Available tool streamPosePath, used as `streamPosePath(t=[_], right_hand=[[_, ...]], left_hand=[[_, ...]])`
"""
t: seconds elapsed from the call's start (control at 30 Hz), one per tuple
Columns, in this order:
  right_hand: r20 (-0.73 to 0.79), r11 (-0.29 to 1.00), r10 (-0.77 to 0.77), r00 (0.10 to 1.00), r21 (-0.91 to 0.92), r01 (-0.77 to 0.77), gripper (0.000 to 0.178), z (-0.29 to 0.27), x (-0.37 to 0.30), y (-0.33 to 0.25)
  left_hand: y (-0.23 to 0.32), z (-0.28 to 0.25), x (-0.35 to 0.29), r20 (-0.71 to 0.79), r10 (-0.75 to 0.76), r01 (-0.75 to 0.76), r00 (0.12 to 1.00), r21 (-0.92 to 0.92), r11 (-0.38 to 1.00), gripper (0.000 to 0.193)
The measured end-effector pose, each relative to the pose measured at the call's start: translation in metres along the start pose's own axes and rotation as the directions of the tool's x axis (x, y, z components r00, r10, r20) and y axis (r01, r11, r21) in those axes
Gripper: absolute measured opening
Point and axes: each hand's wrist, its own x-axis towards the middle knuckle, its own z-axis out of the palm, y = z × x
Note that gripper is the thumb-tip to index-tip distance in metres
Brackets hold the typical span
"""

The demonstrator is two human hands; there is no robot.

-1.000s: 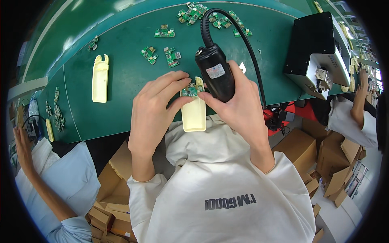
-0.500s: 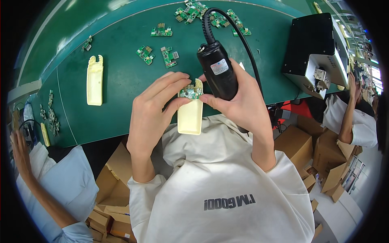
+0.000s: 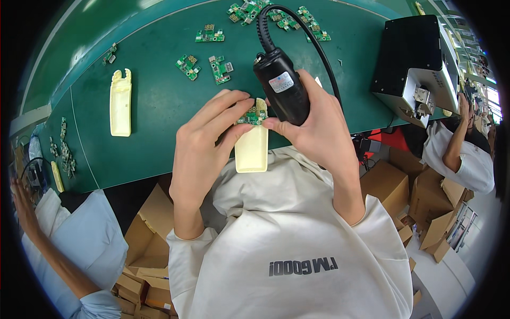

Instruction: The person is assembling electronic circuit boards into plastic housings using an electric screwdriver on a factory assembly line.

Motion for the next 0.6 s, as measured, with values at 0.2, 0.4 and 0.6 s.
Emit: streamPosePath(t=[0.2,0.4,0.6], right_hand=[[0.002,0.999,-0.039,0.999,0.006,0.039,0.059,0.0002,0.0024,0.0062],[-0.021,1.0,-0.029,0.999,-0.012,0.029,0.059,0.0032,0.0028,0.0023],[-0.052,0.999,-0.029,0.998,-0.031,0.027,0.058,0.0062,0.0009,0.0024]], left_hand=[[0.0004,-0.0003,-0.0002,0.018,0.015,-0.016,1.0,0.018,1.0,0.028],[0.0004,-0.0012,0.0018,0.024,0.005,-0.005,1.0,0.01,1.0,0.028],[0.0015,0.004,-0.0015,-0.025,0.002,-0.001,1.0,0.037,0.999,0.028]])
